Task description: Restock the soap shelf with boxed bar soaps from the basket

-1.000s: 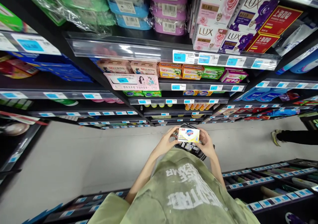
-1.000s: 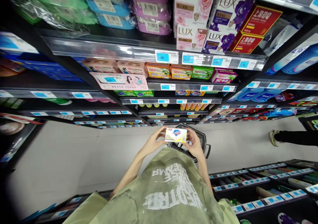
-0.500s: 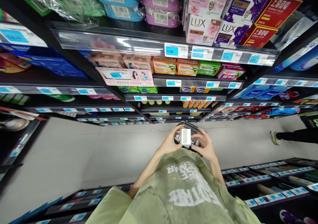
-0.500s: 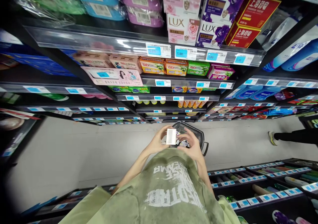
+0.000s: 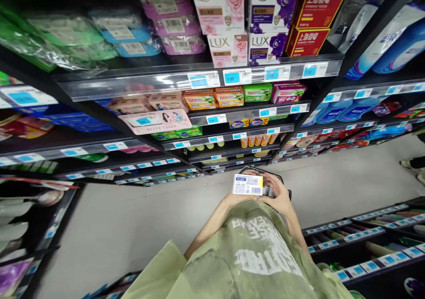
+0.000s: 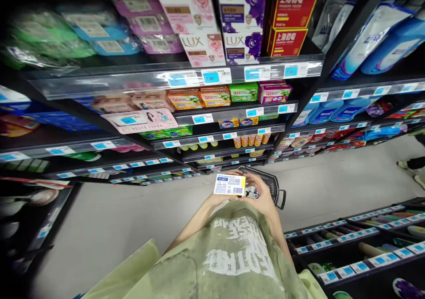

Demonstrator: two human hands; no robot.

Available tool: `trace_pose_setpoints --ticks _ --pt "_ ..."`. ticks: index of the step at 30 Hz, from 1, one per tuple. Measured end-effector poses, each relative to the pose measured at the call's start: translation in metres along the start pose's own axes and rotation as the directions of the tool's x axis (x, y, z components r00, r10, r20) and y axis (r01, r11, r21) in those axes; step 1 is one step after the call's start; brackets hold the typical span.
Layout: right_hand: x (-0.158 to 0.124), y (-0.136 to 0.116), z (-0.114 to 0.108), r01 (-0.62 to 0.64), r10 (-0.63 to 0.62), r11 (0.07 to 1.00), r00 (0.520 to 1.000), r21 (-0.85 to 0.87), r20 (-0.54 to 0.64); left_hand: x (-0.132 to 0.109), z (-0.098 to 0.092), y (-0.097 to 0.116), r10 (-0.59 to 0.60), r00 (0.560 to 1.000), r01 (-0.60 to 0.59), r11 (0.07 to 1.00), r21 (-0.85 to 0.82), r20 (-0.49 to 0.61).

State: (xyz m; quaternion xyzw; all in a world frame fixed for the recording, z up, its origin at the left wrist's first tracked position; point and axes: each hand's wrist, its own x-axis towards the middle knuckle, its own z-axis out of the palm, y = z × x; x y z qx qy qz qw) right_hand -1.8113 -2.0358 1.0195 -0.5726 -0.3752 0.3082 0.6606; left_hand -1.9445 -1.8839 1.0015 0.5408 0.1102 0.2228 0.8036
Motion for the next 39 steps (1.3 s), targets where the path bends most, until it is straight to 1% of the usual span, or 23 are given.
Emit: trace_pose_setpoints --ticks 2,4,8,13,16,18,20,22,24,26,31,33,35,36,38,39 --pt "0.000 -0.001 -0.004 0.029 -0.028 0.999 1.000 -0.014 0.008 0.004 -0.001 0.001 -0.028 0.999 0.027 0.999 0.020 0.025" --pt "0.000 0.000 -0.006 0.053 -0.054 0.998 0.999 -0.032 -0.010 0.006 0.000 0.003 -0.053 0.998 0.052 0.998 0.032 0.044" --pt "-0.002 0.000 -0.005 0.065 -0.068 0.996 0.997 -0.054 -0.048 0.007 0.005 0.006 -0.097 0.994 0.096 0.995 0.020 0.049" --pt "-0.001 -0.004 -0.002 0.101 -0.103 0.995 0.991 -0.018 -0.082 0.007 0.009 0.006 -0.140 0.990 0.139 0.990 0.014 0.034" --pt "0.001 -0.005 -0.001 0.100 -0.098 0.995 0.990 0.011 -0.104 0.003 0.008 0.004 -0.147 0.988 0.145 0.989 0.026 0.057" --pt "0.002 -0.001 -0.001 0.058 -0.053 0.997 0.991 0.043 -0.126 -0.001 0.006 0.002 -0.143 0.987 0.142 0.990 0.020 0.071" --pt "0.004 0.004 0.000 -0.018 0.034 0.995 0.987 0.103 -0.155 -0.005 0.005 0.001 -0.122 0.991 0.124 0.992 -0.033 0.062" --pt "0.006 0.010 0.002 -0.115 0.143 0.981 0.973 0.158 -0.180 -0.007 0.005 -0.002 -0.101 0.995 0.103 0.988 -0.114 0.023" --pt "0.009 0.014 0.004 -0.189 0.222 0.967 0.955 0.174 -0.195 -0.007 0.005 -0.004 -0.102 0.995 0.098 0.981 -0.168 -0.017" --pt "0.013 0.015 0.006 -0.222 0.252 0.962 0.947 0.160 -0.202 -0.004 0.005 -0.005 -0.124 0.992 0.116 0.977 -0.179 -0.033" --pt "0.016 0.013 0.009 -0.227 0.260 0.960 0.942 0.165 -0.213 0.001 0.001 -0.003 -0.142 0.989 0.136 0.978 -0.158 -0.030" --pt "0.015 0.012 0.011 -0.228 0.266 0.957 0.936 0.182 -0.230 0.000 -0.002 -0.002 -0.173 0.984 0.166 0.976 -0.138 -0.042" --pt "0.015 0.008 0.014 -0.176 0.224 0.965 0.939 0.196 -0.262 -0.002 -0.006 -0.001 -0.236 0.971 0.229 0.963 -0.140 -0.040" --pt "0.016 0.006 0.015 -0.128 0.178 0.974 0.945 0.189 -0.274 -0.002 -0.007 -0.001 -0.271 0.962 0.263 0.951 -0.160 -0.031" --pt "0.016 0.001 0.017 -0.012 0.047 0.992 0.960 0.127 -0.275 -0.002 -0.009 0.000 -0.322 0.946 0.305 0.925 -0.229 -0.039" --pt "0.016 -0.002 0.018 0.038 -0.017 0.996 0.964 0.075 -0.265 -0.001 -0.010 0.001 -0.334 0.940 0.307 0.915 -0.260 -0.067"
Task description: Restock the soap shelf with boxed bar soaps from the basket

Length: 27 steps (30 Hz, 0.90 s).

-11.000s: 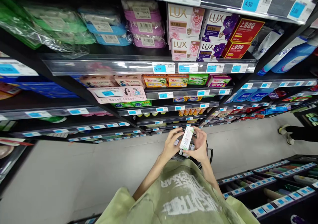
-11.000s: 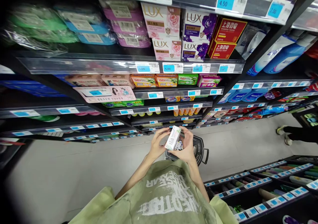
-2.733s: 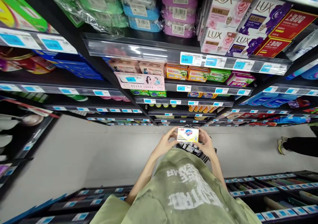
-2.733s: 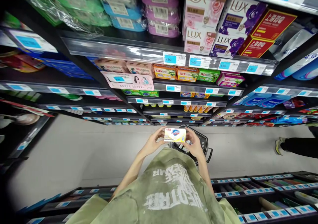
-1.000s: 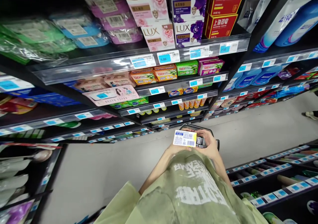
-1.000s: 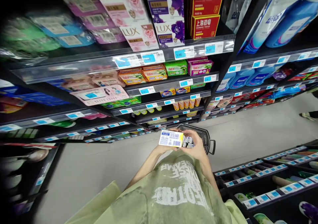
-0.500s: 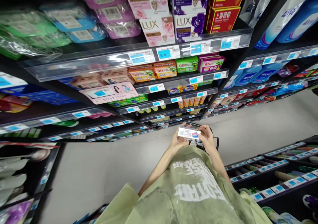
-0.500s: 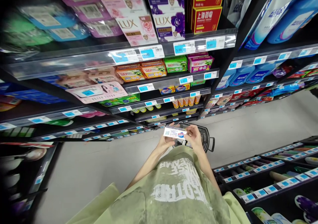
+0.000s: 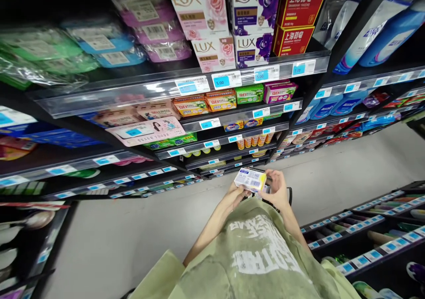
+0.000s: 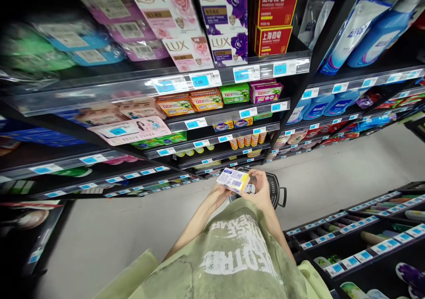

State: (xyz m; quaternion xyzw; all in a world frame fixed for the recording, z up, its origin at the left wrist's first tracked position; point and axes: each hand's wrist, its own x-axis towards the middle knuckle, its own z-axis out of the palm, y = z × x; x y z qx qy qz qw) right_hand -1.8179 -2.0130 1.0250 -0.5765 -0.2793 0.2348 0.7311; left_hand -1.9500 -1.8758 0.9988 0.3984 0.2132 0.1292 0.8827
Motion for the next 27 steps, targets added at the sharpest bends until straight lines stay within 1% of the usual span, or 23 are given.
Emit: trace_pose_setpoints --ticks 1,3,6,8,11,14,16,18,24,27 --pt "0.000 -0.002 0.001 0.051 -0.050 0.998 0.999 -0.043 0.021 0.001 0.000 0.002 0.005 0.999 -0.006 1.000 -0.019 -0.038" --pt "0.000 -0.005 0.001 0.101 -0.094 0.989 0.993 -0.106 0.069 0.002 -0.001 0.005 0.042 0.993 -0.044 0.999 -0.011 -0.106" --pt "0.000 -0.004 0.001 0.077 -0.066 0.994 0.988 -0.076 0.139 0.003 -0.007 0.009 0.118 0.984 -0.113 0.992 0.049 -0.130" --pt "0.000 0.001 0.001 0.034 -0.026 0.998 0.992 -0.055 0.127 0.004 -0.012 0.011 0.178 0.975 -0.164 0.980 0.112 -0.131" --pt "0.001 0.006 0.002 0.003 0.005 0.993 0.998 -0.117 0.068 0.008 -0.019 0.015 0.312 0.945 -0.277 0.922 0.270 -0.098" --pt "0.002 0.008 0.002 0.046 -0.038 0.985 0.998 -0.169 0.054 0.009 -0.020 0.023 0.462 0.887 -0.418 0.810 0.411 -0.009" --pt "0.002 0.007 0.004 0.058 -0.052 0.984 0.998 -0.166 0.040 0.008 -0.018 0.028 0.512 0.859 -0.462 0.749 0.475 0.028" --pt "0.002 0.006 0.005 0.050 -0.047 0.987 0.999 -0.152 0.019 0.007 -0.016 0.031 0.527 0.849 -0.467 0.720 0.514 0.033" --pt "0.001 -0.001 0.009 0.028 -0.030 0.992 0.999 -0.122 -0.015 0.005 -0.015 0.027 0.518 0.854 -0.462 0.721 0.517 0.040" --pt "0.000 -0.002 0.009 0.021 -0.026 0.994 0.999 -0.104 -0.043 0.005 -0.013 0.028 0.523 0.850 -0.465 0.685 0.560 0.065"
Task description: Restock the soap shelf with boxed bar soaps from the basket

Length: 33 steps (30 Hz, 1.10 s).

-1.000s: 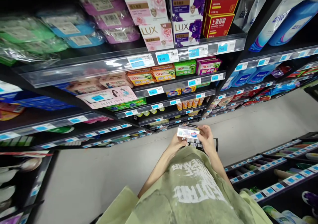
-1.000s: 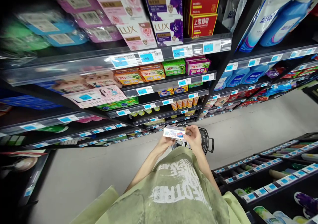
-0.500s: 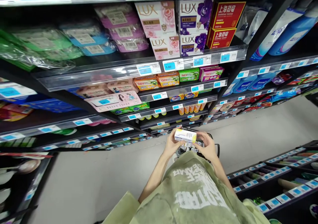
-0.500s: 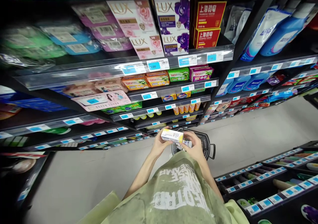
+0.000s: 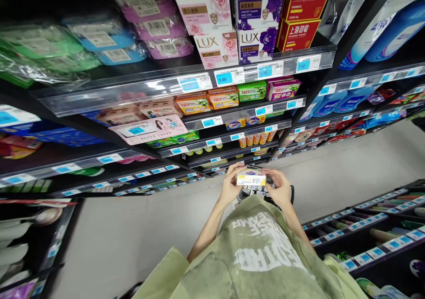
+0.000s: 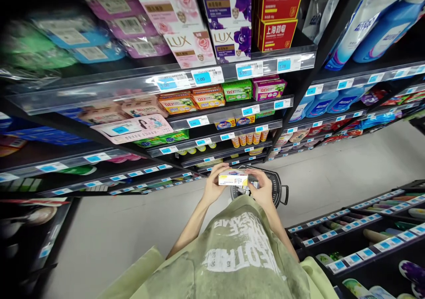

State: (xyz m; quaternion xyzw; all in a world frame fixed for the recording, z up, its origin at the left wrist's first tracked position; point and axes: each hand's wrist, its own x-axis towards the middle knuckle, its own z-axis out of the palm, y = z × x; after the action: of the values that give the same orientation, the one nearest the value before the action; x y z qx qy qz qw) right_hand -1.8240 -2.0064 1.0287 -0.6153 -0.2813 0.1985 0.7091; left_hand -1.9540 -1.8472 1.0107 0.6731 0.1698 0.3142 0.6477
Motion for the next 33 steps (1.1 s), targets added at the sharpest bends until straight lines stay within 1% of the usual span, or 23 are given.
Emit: trace_pose_setpoints --ticks 4,6,8,9,11,14,16,19,21,23,24,26,28,30,33 --pt "-0.001 0.004 0.000 0.002 -0.002 1.000 1.000 0.011 -0.022 0.000 0.001 0.002 0.008 1.000 -0.009 0.999 0.038 0.017" --pt "0.000 0.006 -0.002 0.005 -0.004 0.999 1.000 0.035 -0.022 0.000 0.001 0.001 -0.043 0.999 0.041 0.998 0.056 0.032" --pt "0.001 0.008 -0.004 0.007 -0.006 0.998 1.000 0.070 -0.022 -0.002 0.001 -0.002 -0.144 0.987 0.140 0.988 0.073 0.064" --pt "0.002 0.008 -0.005 0.007 -0.005 0.996 1.000 0.088 -0.017 -0.003 0.001 -0.004 -0.203 0.976 0.199 0.978 0.056 0.080" --pt "0.003 0.009 -0.008 -0.007 0.006 0.993 1.000 0.118 0.013 -0.007 0.003 -0.007 -0.329 0.937 0.336 0.940 -0.055 0.115" --pt "0.003 0.012 -0.010 -0.046 0.034 0.991 0.995 0.128 0.098 -0.015 0.006 -0.009 -0.476 0.860 0.510 0.816 -0.273 0.183" --pt "0.002 0.016 -0.011 -0.056 0.041 0.991 0.992 0.121 0.122 -0.020 0.008 -0.011 -0.530 0.821 0.570 0.743 -0.351 0.213" --pt "0.001 0.021 -0.010 -0.082 0.064 0.989 0.988 0.122 0.144 -0.026 0.012 -0.016 -0.564 0.789 0.607 0.656 -0.449 0.243" --pt "0.001 0.023 -0.008 -0.113 0.093 0.985 0.985 0.132 0.146 -0.030 0.015 -0.019 -0.557 0.770 0.631 0.592 -0.501 0.310" --pt "0.001 0.024 -0.007 -0.131 0.118 0.980 0.988 0.147 0.099 -0.032 0.016 -0.020 -0.529 0.754 0.654 0.542 -0.528 0.390" --pt "0.001 0.024 -0.007 -0.135 0.127 0.979 0.990 0.152 0.059 -0.033 0.017 -0.019 -0.519 0.749 0.660 0.531 -0.531 0.411" --pt "0.001 0.023 -0.006 -0.150 0.154 0.977 0.988 0.152 -0.013 -0.033 0.017 -0.015 -0.526 0.747 0.663 0.541 -0.518 0.407" --pt "0.001 0.023 -0.005 -0.181 0.190 0.972 0.980 0.148 -0.052 -0.031 0.017 -0.011 -0.551 0.747 0.662 0.573 -0.482 0.372" --pt "0.001 0.023 -0.004 -0.216 0.226 0.966 0.973 0.143 -0.056 -0.030 0.017 -0.008 -0.563 0.744 0.668 0.602 -0.438 0.360" --pt "0.000 0.024 -0.002 -0.241 0.244 0.963 0.970 0.122 -0.011 -0.031 0.017 -0.008 -0.553 0.727 0.686 0.615 -0.389 0.408"
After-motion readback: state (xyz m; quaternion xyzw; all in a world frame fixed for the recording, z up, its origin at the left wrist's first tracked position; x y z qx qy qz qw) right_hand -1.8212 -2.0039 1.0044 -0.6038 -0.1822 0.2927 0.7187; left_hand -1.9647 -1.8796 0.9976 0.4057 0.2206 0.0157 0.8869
